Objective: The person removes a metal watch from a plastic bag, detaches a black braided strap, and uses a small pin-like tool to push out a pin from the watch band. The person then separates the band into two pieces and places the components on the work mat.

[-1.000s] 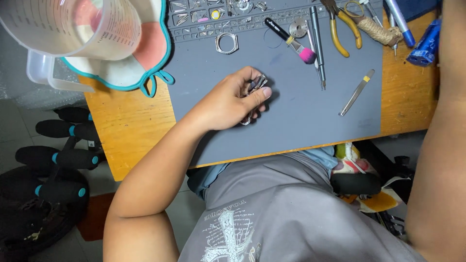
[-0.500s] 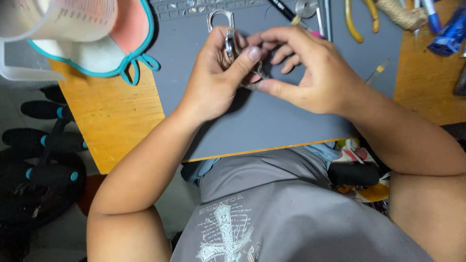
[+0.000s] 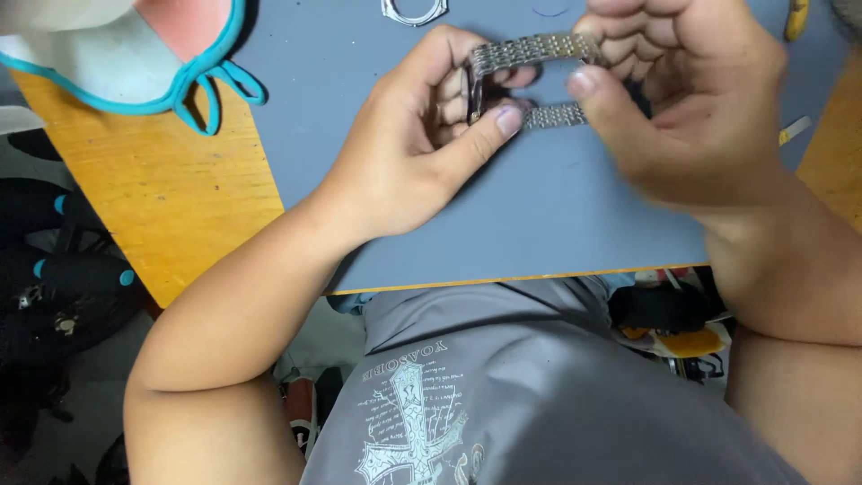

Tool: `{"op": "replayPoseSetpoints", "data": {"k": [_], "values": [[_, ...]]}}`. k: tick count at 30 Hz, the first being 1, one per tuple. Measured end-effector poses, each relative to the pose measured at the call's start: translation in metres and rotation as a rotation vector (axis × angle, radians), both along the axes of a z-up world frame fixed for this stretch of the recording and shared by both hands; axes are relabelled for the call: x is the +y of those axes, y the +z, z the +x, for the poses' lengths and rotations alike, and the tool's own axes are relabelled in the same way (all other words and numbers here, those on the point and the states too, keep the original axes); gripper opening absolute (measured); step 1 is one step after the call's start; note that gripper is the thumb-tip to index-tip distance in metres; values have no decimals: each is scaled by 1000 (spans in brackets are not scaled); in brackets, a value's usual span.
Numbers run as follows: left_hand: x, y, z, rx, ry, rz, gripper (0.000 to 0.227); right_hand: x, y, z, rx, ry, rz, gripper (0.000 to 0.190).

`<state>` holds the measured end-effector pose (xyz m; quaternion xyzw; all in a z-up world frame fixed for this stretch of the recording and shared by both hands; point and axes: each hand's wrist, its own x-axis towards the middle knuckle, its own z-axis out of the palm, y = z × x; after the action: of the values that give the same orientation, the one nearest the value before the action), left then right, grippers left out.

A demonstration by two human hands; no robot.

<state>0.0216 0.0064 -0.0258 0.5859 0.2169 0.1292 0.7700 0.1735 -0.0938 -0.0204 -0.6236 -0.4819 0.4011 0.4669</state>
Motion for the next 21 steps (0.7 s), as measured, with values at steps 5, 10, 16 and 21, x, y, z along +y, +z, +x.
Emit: {"op": "replayPoseSetpoints", "data": {"k": [5,10,16,21], "values": [[4,9,-2,137,-1,194,28,-1,1,6,-198,168,85,23],[6,11,-3,203,-53,700,6,0,5,5,131,220,-65,40],[4,6,-6,198,-152,922,10,3,13,5,-101,145,-108,20],[2,5,-5,256,-151,914,21,2,-1,5,-513,279,120,12]]}}
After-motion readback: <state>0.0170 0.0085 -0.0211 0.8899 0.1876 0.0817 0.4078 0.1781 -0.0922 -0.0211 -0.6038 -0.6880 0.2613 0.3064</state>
